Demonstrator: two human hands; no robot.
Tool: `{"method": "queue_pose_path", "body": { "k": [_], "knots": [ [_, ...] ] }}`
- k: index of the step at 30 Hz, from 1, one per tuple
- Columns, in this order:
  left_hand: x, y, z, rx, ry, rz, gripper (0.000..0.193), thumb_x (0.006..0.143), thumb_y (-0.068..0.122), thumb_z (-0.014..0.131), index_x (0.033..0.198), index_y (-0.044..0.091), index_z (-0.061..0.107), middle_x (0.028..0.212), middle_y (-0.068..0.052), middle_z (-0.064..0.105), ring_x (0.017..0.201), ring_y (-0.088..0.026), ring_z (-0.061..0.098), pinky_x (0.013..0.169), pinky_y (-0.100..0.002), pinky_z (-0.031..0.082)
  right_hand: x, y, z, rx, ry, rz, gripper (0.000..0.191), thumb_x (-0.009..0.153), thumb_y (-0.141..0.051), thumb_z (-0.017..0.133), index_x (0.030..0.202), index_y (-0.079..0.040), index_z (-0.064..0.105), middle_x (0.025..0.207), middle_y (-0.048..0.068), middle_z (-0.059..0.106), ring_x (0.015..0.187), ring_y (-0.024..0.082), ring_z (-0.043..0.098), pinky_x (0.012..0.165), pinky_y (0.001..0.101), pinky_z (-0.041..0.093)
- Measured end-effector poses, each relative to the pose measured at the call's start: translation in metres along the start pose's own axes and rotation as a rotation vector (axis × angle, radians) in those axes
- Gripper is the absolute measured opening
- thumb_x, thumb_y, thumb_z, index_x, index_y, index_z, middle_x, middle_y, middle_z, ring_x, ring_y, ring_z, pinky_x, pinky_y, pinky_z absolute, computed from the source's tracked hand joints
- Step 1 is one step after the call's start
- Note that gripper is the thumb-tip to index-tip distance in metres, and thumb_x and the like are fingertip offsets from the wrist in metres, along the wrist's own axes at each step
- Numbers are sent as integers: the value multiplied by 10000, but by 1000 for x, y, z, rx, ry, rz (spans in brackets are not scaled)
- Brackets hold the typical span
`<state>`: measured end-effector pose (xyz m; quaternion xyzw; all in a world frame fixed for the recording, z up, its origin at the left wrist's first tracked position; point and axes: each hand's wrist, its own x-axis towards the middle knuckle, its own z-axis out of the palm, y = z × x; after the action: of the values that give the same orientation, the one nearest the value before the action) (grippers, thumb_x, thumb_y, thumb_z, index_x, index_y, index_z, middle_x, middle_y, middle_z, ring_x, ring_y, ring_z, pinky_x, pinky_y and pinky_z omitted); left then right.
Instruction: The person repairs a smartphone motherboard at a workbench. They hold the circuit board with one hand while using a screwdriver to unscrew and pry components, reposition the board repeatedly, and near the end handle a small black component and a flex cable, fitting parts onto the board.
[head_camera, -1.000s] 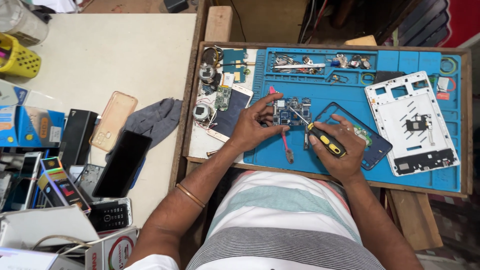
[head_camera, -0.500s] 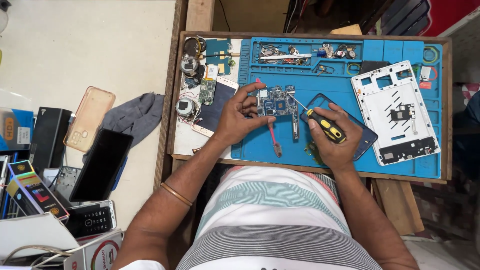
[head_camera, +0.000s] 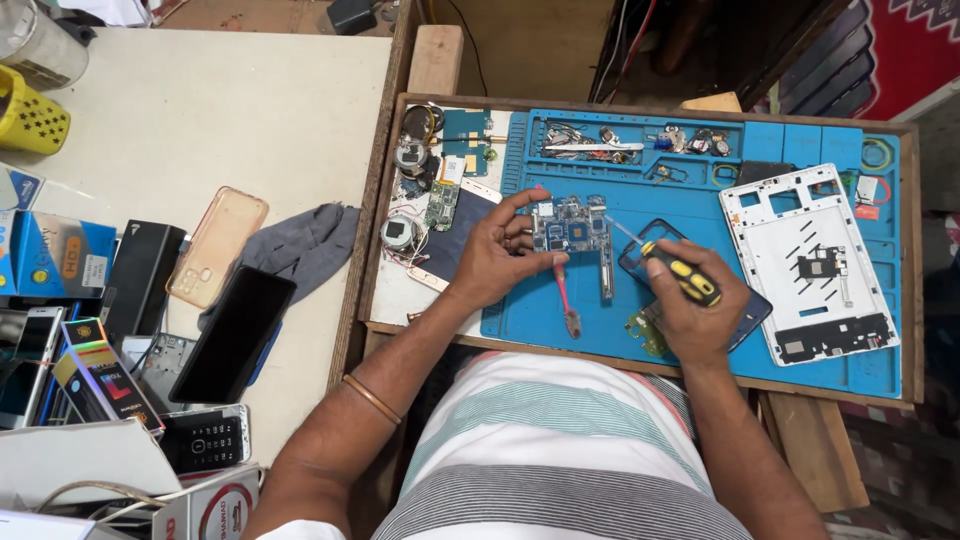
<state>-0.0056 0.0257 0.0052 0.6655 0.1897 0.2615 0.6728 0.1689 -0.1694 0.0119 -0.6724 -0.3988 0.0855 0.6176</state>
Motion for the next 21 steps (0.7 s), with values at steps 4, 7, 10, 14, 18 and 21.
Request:
{"method": "queue_pose_path", "body": {
  "k": [4,7,10,14,18,21],
  "knots": [
    [3,3,0,-206,124,-48,767,793,17,837,1461,74,465,1089,-100,759,957,-133,736,767,-253,630,9,-12,-2,139,104,72,227,1002,-84,733,1206,-7,674,1069,98,732,959,139,734,879,277,602],
    [1,4,-2,-262,222,43,784,821,-27,832,1487,68,429,1164,-138,735,1041,-173,730,903,-273,626,15,-22,-16,-60,-21,28,249,1010,-117,740,1240,-47,671,1090,91,739,978,160,722,876,312,581],
    [1,7,-6,-270,291,60,768,848,-36,817,1491,60,407,1169,-154,734,1067,-175,734,922,-286,634,22,-28,-28,-467,-193,-152,240,971,-184,793,1170,-88,701,1063,91,735,1007,234,714,968,435,535],
    [3,12,-14,-316,352,53,752,871,-22,801,1499,56,394,1115,-153,750,1001,-162,739,855,-289,645,20,-22,-21,-690,-319,-343,353,857,-283,835,1141,-123,700,1061,81,722,1052,281,683,1116,536,382],
    [2,14,-19,-322,367,77,751,884,4,802,1504,62,381,1102,-144,755,963,-151,747,805,-273,637,23,-13,-29,-820,-334,-371,249,946,-235,795,1167,-156,713,1120,49,725,1126,253,689,1178,531,329],
    [2,14,-20,-299,376,68,756,885,28,816,1504,60,383,1098,-144,755,962,-148,745,792,-268,636,33,-8,-37,-825,-263,-317,208,1006,-220,768,1192,-148,710,1133,49,731,1095,239,693,1194,526,354]
  ]
}}
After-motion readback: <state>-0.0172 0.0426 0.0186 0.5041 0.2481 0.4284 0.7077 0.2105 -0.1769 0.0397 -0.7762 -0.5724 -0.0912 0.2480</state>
